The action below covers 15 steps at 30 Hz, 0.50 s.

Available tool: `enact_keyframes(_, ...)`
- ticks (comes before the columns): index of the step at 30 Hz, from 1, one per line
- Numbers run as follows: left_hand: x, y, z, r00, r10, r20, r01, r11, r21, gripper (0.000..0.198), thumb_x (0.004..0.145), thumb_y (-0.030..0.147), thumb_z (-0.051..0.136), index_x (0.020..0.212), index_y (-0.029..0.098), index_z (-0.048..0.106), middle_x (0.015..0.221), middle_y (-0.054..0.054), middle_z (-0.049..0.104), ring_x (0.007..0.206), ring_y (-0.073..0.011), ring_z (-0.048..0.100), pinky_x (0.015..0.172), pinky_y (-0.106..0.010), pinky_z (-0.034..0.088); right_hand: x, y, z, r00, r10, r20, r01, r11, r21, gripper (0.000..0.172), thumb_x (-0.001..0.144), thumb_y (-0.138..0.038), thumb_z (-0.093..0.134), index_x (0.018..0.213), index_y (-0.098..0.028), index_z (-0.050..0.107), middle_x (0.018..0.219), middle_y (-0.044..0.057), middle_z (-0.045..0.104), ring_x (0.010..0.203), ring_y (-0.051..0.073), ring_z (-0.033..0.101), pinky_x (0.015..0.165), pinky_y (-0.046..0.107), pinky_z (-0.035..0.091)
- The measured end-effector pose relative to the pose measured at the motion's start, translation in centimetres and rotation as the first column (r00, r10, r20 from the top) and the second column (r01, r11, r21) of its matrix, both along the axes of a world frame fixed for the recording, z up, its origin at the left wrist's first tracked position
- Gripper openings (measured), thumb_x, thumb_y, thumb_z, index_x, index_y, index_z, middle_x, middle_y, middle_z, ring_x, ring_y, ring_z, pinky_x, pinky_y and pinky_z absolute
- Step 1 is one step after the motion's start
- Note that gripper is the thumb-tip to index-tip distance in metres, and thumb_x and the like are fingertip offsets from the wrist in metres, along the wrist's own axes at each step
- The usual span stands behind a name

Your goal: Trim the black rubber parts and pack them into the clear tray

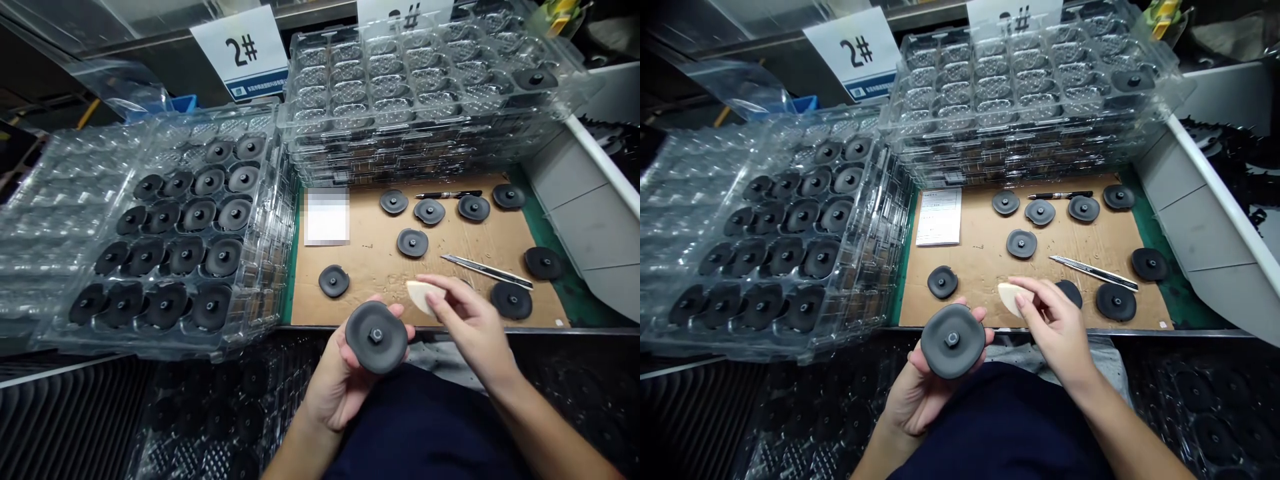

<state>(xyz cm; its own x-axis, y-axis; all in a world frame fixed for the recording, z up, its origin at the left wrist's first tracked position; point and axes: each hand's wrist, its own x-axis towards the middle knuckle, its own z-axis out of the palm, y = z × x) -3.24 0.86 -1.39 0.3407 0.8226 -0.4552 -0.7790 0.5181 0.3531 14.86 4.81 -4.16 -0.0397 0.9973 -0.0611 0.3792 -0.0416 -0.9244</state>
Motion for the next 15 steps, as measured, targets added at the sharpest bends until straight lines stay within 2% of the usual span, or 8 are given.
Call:
enact_keyframes(2,0.5,-0.1,0.1,0.996,0.045,-0.071,-0.045,0.999,0.0,0.062,0.062,0.042,0.076,0.119,0.023,0.059,0.124,-0.01,0.06,0.105,-0.0269,0.061,0.089,-0.035,0.051,-0.6,0.1,3.0,0.998,0.053,0.036,-0.059,0.983,0.173,0.027,0.088,-0.023,0.055,0.114,-0.025,0.061,0.105,0.005,0.063,0.089,0.018,0.059,0.071,0.028,0.05)
enact_keyframes(4,0.9,-0.3,-0.1,0.981,0.105,-0.161,-0.106,0.994,-0.001,0.063,0.063,0.039,0.077,0.121,0.023,0.058,0.124,-0.009,0.06,0.108,-0.0254,0.06,0.092,-0.031,0.048,-1.7,-0.2,5.2,0.97,0.232,0.067,-0.241,0.909,0.341,0.033,0.087,-0.014,0.054,0.118,-0.024,0.058,0.103,0.005,0.062,0.091,0.017,0.059,0.077,0.029,0.05)
enact_keyframes(5,1.0,-0.3,-0.3,0.972,0.123,-0.199,-0.127,0.992,-0.007,0.061,0.065,0.037,0.076,0.121,0.023,0.058,0.124,-0.008,0.06,0.11,-0.0248,0.059,0.094,-0.029,0.046,-2.2,-0.4,5.8,0.941,0.33,0.074,-0.333,0.863,0.38,0.035,0.087,-0.011,0.052,0.12,-0.022,0.057,0.101,0.006,0.063,0.09,0.017,0.059,0.079,0.029,0.051)
enact_keyframes(7,1.0,-0.3,-0.8,0.956,0.151,-0.252,-0.158,0.987,-0.011,0.058,0.066,0.034,0.076,0.121,0.025,0.057,0.124,-0.007,0.06,0.113,-0.0245,0.057,0.096,-0.029,0.045,-3.2,-0.6,6.4,0.873,0.484,0.066,-0.476,0.813,0.336,0.033,0.088,-0.008,0.048,0.118,-0.018,0.057,0.096,0.005,0.063,0.086,0.015,0.059,0.079,0.027,0.051)
enact_keyframes(9,0.8,-0.2,-1.1,0.943,0.181,-0.281,-0.189,0.982,-0.002,0.062,0.063,0.034,0.078,0.121,0.027,0.057,0.124,-0.006,0.059,0.112,-0.0252,0.057,0.094,-0.03,0.047,-3.8,-0.4,6.4,0.824,0.563,0.058,-0.562,0.801,0.208,0.028,0.089,-0.009,0.046,0.111,-0.018,0.06,0.092,0.004,0.062,0.082,0.013,0.059,0.075,0.025,0.051)
enact_keyframes(11,0.8,-0.1,-1.0,0.941,0.191,-0.28,-0.191,0.981,0.026,0.069,0.057,0.035,0.082,0.121,0.026,0.057,0.125,-0.006,0.059,0.113,-0.0261,0.056,0.095,-0.031,0.047,-4.2,0.1,6.3,0.809,0.584,0.07,-0.587,0.796,0.15,0.024,0.09,-0.01,0.046,0.106,-0.019,0.062,0.091,0.004,0.062,0.081,0.012,0.059,0.074,0.023,0.051)
enact_keyframes(13,1.0,0.1,-0.5,0.949,0.176,-0.262,-0.174,0.984,0.031,0.064,0.061,0.034,0.08,0.12,0.025,0.058,0.124,-0.006,0.06,0.117,-0.0257,0.054,0.101,-0.032,0.042,-4.5,0.5,6.3,0.853,0.517,0.073,-0.517,0.816,0.259,0.025,0.09,-0.01,0.045,0.109,-0.016,0.061,0.092,0.005,0.062,0.084,0.013,0.058,0.078,0.026,0.05)
enact_keyframes(15,1.3,0.2,0.0,0.96,0.176,-0.219,-0.173,0.984,0.032,0.059,0.064,0.032,0.078,0.119,0.026,0.059,0.122,-0.004,0.061,0.119,-0.0249,0.053,0.104,-0.031,0.038,-4.4,0.5,6.3,0.875,0.482,0.049,-0.464,0.806,0.367,0.029,0.089,-0.009,0.046,0.115,-0.013,0.058,0.095,0.007,0.063,0.087,0.015,0.059,0.081,0.027,0.05)
